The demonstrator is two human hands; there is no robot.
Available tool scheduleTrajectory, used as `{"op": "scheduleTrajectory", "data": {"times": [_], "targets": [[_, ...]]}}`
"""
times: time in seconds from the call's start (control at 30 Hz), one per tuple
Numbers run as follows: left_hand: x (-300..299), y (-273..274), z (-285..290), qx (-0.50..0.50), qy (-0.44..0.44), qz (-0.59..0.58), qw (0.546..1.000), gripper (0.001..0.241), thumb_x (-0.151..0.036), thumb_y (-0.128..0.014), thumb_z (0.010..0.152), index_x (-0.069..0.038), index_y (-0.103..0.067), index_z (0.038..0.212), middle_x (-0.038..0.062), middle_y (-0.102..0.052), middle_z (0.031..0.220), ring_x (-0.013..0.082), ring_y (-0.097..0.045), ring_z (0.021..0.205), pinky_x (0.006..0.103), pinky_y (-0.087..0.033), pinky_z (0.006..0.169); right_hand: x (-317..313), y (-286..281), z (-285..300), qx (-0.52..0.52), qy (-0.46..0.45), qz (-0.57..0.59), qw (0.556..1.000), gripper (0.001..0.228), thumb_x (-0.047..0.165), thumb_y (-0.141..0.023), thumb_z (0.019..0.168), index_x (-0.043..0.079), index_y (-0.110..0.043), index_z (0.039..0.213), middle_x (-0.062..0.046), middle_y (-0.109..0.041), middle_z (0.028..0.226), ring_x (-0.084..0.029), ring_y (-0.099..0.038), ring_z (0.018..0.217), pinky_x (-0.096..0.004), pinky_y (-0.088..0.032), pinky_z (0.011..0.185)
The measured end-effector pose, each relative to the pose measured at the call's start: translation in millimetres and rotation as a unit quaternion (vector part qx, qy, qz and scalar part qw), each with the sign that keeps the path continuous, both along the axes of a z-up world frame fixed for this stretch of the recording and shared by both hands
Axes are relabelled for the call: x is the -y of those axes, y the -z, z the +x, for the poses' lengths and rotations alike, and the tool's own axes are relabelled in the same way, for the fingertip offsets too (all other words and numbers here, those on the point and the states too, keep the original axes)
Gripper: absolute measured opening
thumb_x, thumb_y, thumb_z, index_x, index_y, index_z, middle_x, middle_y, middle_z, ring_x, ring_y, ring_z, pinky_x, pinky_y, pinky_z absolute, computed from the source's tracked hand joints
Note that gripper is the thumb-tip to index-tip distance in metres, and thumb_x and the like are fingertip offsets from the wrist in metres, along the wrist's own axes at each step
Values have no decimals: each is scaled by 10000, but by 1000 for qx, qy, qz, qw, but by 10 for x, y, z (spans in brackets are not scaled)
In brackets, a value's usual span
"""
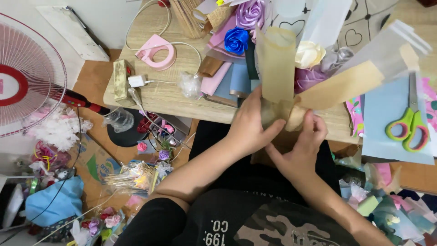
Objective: The person folds a light blue sheet of paper and places it on a table. They then pick up a brown paper bag containing artificial flowers and wrap it with a translucent sheet, securing it with tape.
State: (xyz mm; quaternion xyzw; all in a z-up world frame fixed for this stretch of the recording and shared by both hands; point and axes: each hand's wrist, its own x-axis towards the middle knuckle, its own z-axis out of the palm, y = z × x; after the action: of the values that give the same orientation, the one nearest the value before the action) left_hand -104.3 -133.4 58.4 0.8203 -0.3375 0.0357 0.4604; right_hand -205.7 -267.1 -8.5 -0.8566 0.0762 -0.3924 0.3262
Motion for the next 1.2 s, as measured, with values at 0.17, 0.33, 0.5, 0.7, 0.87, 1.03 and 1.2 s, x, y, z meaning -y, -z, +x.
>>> {"op": "scheduleTrajectory", "data": {"times": [0.17,0.33,0.5,0.7,0.87,1.03,1.2], "targets": [[-9,139,57,52,-19,2,998,827,-305,-723,881,56,-340,1519,335,-520,1414,479,-541,1328,566,-454,1114,111,93,67,47,-19,-63,997,1118,268,-919,704,-10,-308,1598,-271,-321,1424,-476,-427,1282,-559,-399,1040],[23,309,126,183,-64,-104,975,759,-252,-825,823,-13,-382,1392,235,-431,1467,403,-516,1335,489,-474,1114,167,239,115,65,-24,-85,994,1061,209,-900,705,-39,-346,1575,-305,-317,1441,-500,-455,1264,-576,-424,1036],[74,483,239,395,-108,-120,904,426,-314,-848,805,-130,-550,1048,157,-528,1250,364,-612,1069,448,-545,863,213,327,183,83,-15,-92,992,1055,221,-906,699,-78,-365,1553,-341,-333,1430,-516,-463,1270,-569,-433,1051],[-16,419,226,406,-72,-61,909,382,-292,-771,889,-228,-699,1259,118,-611,1267,338,-677,1103,410,-555,820,238,327,147,73,-42,-84,993,1002,222,-890,708,-100,-398,1519,-346,-367,1440,-519,-477,1299,-572,-438,1062],[-45,395,204,398,-65,-79,912,401,-198,-753,911,-168,-679,1303,170,-635,1307,364,-699,1105,395,-546,799,223,293,149,68,-50,-73,994,928,230,-880,750,-97,-415,1483,-331,-359,1429,-518,-476,1287,-592,-429,1065],[-35,393,201,394,-72,-81,913,387,-190,-762,896,-156,-680,1273,160,-636,1313,344,-707,1101,393,-557,815,229,289,157,61,-48,-69,995,864,256,-882,760,-70,-462,1441,-310,-364,1429,-491,-504,1260,-586,-445,1058],[-29,375,195,399,-75,-89,909,356,-171,-784,867,-151,-701,1213,160,-648,1278,341,-714,1079,381,-553,810,240,335,128,56,-49,-71,995,852,250,-881,754,-45,-467,1439,-303,-358,1423,-484,-508,1231,-585,-442,1054]]}}
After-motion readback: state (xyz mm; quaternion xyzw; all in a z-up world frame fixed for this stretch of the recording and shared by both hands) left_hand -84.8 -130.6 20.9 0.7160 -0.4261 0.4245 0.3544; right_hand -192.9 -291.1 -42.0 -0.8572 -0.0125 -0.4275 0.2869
